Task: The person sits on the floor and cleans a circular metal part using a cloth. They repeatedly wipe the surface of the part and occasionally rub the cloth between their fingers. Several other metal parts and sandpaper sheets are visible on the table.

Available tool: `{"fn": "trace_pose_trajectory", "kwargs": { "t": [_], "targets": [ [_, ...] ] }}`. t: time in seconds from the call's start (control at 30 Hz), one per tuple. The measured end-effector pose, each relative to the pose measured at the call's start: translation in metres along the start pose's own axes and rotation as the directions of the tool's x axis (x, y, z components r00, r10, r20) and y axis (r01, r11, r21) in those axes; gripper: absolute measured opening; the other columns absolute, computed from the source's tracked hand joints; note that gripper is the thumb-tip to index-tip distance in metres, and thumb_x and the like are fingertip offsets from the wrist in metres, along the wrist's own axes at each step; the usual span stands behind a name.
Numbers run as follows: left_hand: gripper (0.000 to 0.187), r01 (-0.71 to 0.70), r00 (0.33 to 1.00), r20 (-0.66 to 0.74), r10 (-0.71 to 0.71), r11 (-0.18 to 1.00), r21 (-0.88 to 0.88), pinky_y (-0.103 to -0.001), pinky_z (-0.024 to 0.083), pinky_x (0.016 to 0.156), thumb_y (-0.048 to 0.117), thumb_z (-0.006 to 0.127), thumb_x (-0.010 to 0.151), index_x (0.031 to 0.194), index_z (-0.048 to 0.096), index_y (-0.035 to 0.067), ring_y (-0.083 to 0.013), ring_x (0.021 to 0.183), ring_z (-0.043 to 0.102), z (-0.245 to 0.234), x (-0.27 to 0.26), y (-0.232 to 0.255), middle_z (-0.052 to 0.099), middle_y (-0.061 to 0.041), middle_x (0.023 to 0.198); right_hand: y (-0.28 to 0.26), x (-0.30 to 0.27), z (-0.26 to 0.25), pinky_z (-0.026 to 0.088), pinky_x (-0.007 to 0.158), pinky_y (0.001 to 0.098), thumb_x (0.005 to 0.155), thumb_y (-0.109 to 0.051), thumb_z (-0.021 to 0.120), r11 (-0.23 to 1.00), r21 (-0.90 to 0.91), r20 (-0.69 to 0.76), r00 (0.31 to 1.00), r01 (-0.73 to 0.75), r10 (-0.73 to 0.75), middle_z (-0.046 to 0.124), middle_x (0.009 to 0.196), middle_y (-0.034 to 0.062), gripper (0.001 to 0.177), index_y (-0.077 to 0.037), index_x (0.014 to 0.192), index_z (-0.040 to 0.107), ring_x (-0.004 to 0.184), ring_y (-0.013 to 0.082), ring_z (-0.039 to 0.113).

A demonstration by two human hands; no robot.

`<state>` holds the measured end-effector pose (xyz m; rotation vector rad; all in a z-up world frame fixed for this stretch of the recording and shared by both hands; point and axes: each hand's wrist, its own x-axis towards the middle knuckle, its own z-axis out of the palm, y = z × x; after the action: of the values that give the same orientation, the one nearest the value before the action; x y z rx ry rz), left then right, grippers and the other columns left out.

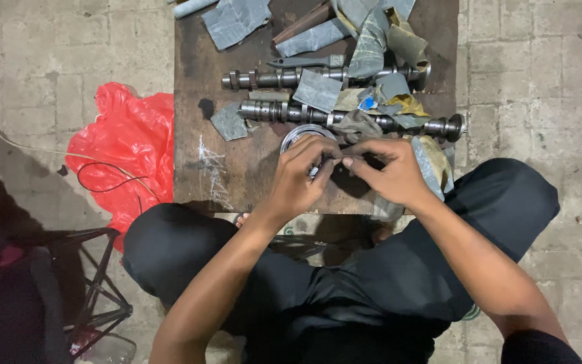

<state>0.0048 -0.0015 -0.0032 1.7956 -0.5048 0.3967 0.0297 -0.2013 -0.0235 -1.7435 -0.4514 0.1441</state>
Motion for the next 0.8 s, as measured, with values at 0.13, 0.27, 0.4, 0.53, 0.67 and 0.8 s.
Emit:
{"fn": "trace_pose_trajectory", "kwargs": {
  "t": [0.13, 0.27, 0.4, 0.53, 0.67, 0.8],
  "targets": [
    [0.020, -0.013, 0.999, 0.036, 0.012, 1.000, 0.009, -0.045, 0.056, 0.079, -0.014, 0.062, 0.086, 0.090, 0.066, 0.006, -0.0384, 0.084, 0.068, -0.002, 0.001, 0.006, 0.069, -0.012, 0.088, 0.007, -0.002, -0.003, 0.053, 0.071, 0.0330, 0.086, -0.004, 0.076, 0.994, 0.083, 0.007, 0.997, -0.072, 0.071, 0.073, 0.071, 0.0113, 0.005, 0.000, 0.090, 0.076, 0.073, 0.0117, 0.064],
    [0.015, -0.146, 0.986, 0.095, 0.139, 0.987, 0.072, -0.046, 0.055, 0.078, -0.012, 0.061, 0.089, 0.092, 0.066, 0.003, -0.0396, 0.084, 0.067, -0.003, 0.001, 0.003, 0.068, -0.015, 0.091, 0.020, -0.002, -0.009, 0.056, 0.064, 0.0305, 0.089, -0.008, 0.072, 0.947, 0.250, 0.109, 0.978, -0.200, 0.177, 0.072, 0.069, 0.0088, 0.008, -0.001, 0.086, 0.076, 0.068, 0.0125, 0.067],
    [0.009, -0.215, 0.973, 0.105, 0.203, 0.970, 0.112, -0.045, 0.053, 0.073, -0.003, 0.068, 0.092, 0.098, 0.070, 0.003, -0.0366, 0.079, 0.067, -0.001, -0.007, -0.008, 0.070, -0.015, 0.091, 0.019, -0.001, -0.015, 0.057, 0.060, 0.0305, 0.082, 0.000, 0.078, 0.957, 0.243, 0.153, 0.980, -0.161, 0.126, 0.073, 0.067, 0.0133, 0.004, 0.000, 0.086, 0.078, 0.064, 0.0159, 0.071],
    [0.011, -0.211, 0.977, 0.060, 0.206, 0.974, 0.082, -0.042, 0.052, 0.074, 0.004, 0.072, 0.094, 0.105, 0.071, 0.005, -0.0342, 0.081, 0.067, -0.005, -0.007, -0.016, 0.073, -0.012, 0.094, 0.006, -0.002, -0.014, 0.057, 0.064, 0.0299, 0.082, 0.001, 0.080, 0.964, 0.227, 0.142, 0.984, -0.141, 0.110, 0.074, 0.069, 0.0127, 0.004, 0.000, 0.086, 0.078, 0.069, 0.0150, 0.072],
    [0.014, -0.194, 0.981, 0.049, 0.190, 0.977, 0.088, -0.043, 0.052, 0.074, 0.009, 0.080, 0.089, 0.101, 0.071, 0.007, -0.0346, 0.083, 0.067, -0.012, 0.001, -0.008, 0.071, -0.011, 0.094, -0.001, 0.002, -0.015, 0.056, 0.065, 0.0331, 0.086, -0.002, 0.078, 0.993, 0.120, 0.177, 0.984, 0.016, -0.037, 0.075, 0.070, 0.0113, 0.000, -0.002, 0.085, 0.079, 0.068, 0.0183, 0.073],
    [0.018, -0.132, 0.990, 0.070, 0.122, 0.980, 0.150, -0.045, 0.052, 0.074, 0.009, 0.083, 0.085, 0.099, 0.071, 0.010, -0.0352, 0.085, 0.065, -0.009, -0.002, -0.019, 0.065, -0.009, 0.093, -0.004, 0.008, -0.014, 0.053, 0.060, 0.0421, 0.091, -0.003, 0.071, 0.948, -0.142, 0.194, 0.947, 0.286, -0.256, 0.072, 0.074, 0.0149, 0.005, -0.003, 0.088, 0.075, 0.066, 0.0320, 0.070]
  ]
}}
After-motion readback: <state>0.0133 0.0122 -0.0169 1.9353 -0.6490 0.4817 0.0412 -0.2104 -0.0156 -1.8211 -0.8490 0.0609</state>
